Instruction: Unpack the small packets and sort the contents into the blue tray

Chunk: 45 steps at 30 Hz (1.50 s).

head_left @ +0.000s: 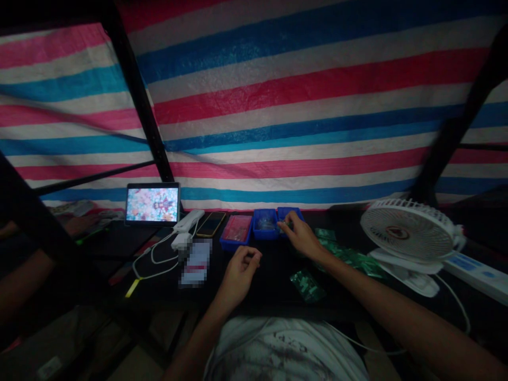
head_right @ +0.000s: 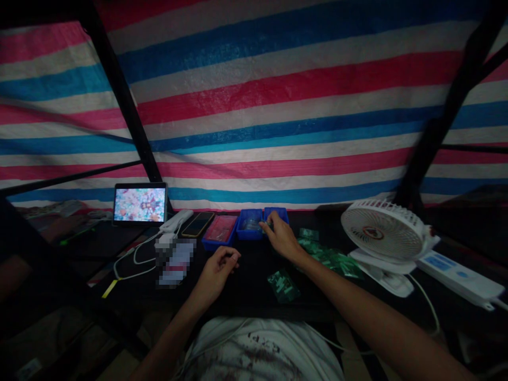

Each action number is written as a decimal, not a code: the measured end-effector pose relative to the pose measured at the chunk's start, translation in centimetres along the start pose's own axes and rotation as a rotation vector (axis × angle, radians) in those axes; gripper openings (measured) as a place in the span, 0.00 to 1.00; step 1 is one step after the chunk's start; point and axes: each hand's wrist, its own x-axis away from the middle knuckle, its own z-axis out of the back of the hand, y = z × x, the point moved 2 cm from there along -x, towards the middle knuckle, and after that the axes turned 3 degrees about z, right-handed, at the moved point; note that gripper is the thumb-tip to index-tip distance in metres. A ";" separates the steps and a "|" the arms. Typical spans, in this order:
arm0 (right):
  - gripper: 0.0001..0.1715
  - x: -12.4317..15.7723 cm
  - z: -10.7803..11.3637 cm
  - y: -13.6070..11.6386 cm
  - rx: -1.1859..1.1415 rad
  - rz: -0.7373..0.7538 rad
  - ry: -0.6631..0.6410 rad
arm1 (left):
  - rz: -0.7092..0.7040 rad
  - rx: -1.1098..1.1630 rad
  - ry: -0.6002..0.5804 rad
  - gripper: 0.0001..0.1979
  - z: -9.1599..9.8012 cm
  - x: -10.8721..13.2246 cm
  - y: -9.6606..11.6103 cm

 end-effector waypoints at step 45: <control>0.19 0.2 -0.7 -2.2 -0.539 0.069 -0.299 | 0.056 0.079 -0.023 0.15 -0.1 0.3 0.4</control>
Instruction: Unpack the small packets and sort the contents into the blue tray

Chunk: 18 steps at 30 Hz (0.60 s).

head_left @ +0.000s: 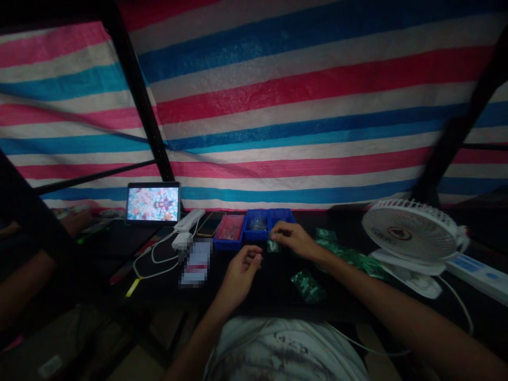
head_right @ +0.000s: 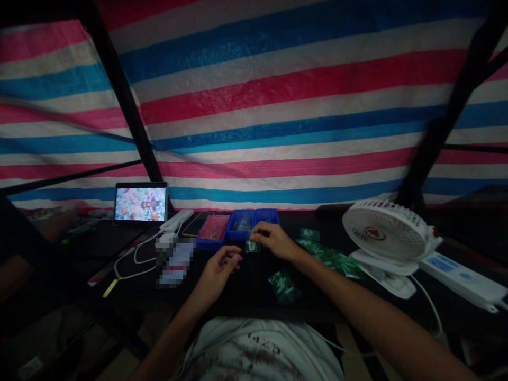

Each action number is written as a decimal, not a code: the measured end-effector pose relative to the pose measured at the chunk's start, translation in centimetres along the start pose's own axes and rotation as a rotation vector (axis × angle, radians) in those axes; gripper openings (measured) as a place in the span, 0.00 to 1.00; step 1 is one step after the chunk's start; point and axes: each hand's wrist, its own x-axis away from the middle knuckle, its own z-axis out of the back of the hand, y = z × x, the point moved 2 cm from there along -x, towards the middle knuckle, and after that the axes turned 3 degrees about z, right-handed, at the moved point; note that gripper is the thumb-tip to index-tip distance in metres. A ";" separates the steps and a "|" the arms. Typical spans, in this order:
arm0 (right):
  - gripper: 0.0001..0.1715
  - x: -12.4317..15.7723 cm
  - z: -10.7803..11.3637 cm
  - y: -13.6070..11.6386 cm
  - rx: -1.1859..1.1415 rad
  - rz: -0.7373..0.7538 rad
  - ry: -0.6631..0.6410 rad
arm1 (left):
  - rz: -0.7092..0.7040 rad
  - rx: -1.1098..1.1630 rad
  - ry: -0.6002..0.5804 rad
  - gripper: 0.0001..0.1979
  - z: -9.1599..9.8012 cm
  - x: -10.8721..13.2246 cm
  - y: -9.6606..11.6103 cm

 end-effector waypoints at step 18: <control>0.18 0.6 -1.2 0.0 -0.078 -0.068 -0.191 | 0.023 -0.004 -0.029 0.16 -0.1 0.2 0.3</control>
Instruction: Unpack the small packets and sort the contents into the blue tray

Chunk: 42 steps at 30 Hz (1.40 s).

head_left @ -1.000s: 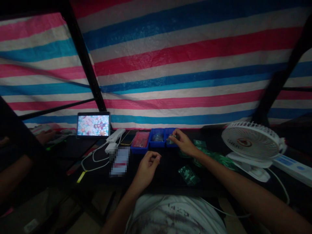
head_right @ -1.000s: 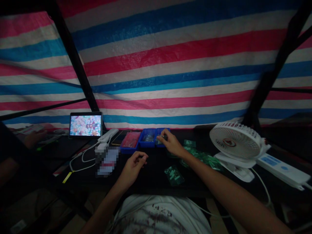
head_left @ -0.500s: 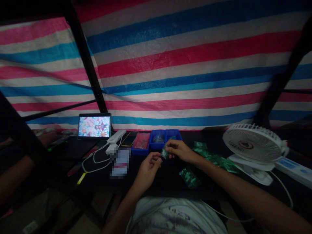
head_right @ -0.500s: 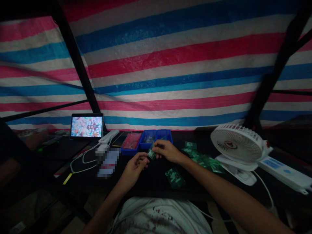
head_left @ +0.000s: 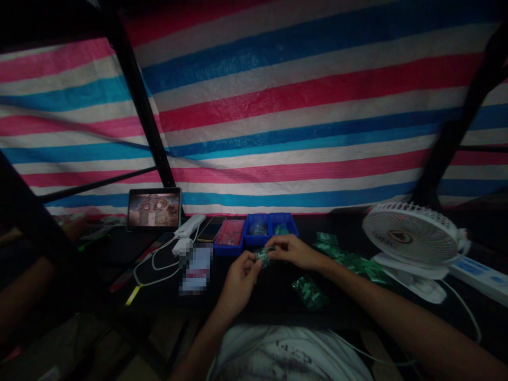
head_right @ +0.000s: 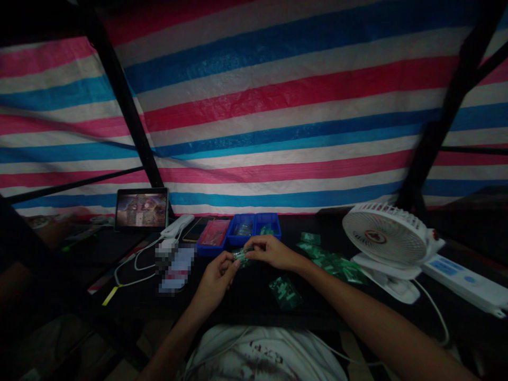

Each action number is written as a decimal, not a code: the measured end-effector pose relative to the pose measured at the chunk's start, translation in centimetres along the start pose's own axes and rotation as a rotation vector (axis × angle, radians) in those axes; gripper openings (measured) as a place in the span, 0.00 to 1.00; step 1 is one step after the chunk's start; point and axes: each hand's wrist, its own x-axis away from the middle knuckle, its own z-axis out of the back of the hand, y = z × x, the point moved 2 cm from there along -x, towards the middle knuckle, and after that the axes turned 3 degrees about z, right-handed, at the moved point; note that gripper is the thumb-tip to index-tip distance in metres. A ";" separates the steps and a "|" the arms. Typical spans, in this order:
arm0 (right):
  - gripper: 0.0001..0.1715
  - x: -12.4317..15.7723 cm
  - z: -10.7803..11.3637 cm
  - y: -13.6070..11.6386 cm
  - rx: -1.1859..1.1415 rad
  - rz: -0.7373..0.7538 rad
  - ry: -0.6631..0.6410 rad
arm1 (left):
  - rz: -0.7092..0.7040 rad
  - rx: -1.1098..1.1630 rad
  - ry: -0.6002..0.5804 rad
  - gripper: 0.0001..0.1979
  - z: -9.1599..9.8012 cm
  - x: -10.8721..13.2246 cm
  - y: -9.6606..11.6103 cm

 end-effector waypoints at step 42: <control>0.20 -0.1 -0.3 0.4 -0.179 0.051 0.132 | -0.034 0.113 0.059 0.14 0.2 -0.6 -1.2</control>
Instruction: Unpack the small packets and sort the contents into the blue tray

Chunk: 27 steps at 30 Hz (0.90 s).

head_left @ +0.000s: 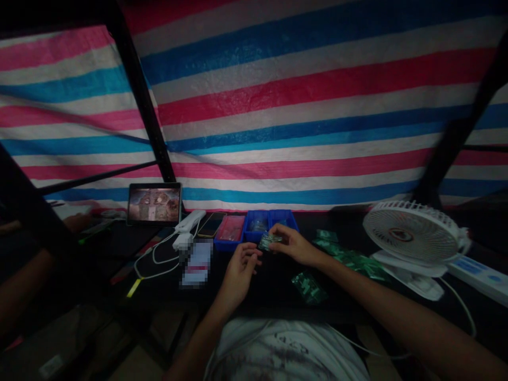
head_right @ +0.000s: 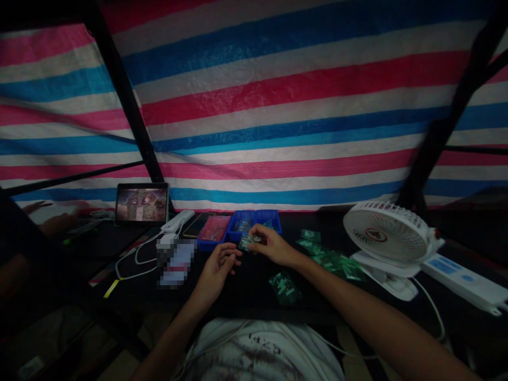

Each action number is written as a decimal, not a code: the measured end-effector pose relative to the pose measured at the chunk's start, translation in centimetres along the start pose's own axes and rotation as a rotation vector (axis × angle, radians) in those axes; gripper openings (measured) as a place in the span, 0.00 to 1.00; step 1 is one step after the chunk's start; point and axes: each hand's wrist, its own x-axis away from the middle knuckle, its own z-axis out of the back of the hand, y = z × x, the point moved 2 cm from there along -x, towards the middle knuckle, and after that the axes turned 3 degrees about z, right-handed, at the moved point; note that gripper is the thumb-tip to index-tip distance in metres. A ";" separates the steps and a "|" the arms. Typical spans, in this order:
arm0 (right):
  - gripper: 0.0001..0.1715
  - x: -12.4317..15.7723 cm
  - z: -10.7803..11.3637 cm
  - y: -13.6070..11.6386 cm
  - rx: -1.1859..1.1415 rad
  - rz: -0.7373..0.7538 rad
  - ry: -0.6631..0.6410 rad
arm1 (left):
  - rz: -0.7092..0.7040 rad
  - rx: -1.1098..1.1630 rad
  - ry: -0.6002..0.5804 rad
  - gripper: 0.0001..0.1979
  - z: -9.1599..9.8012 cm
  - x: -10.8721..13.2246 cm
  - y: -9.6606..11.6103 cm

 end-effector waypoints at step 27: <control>0.22 0.2 -0.1 0.2 0.074 -0.013 -0.069 | -0.003 0.005 -0.097 0.17 -0.4 0.3 1.2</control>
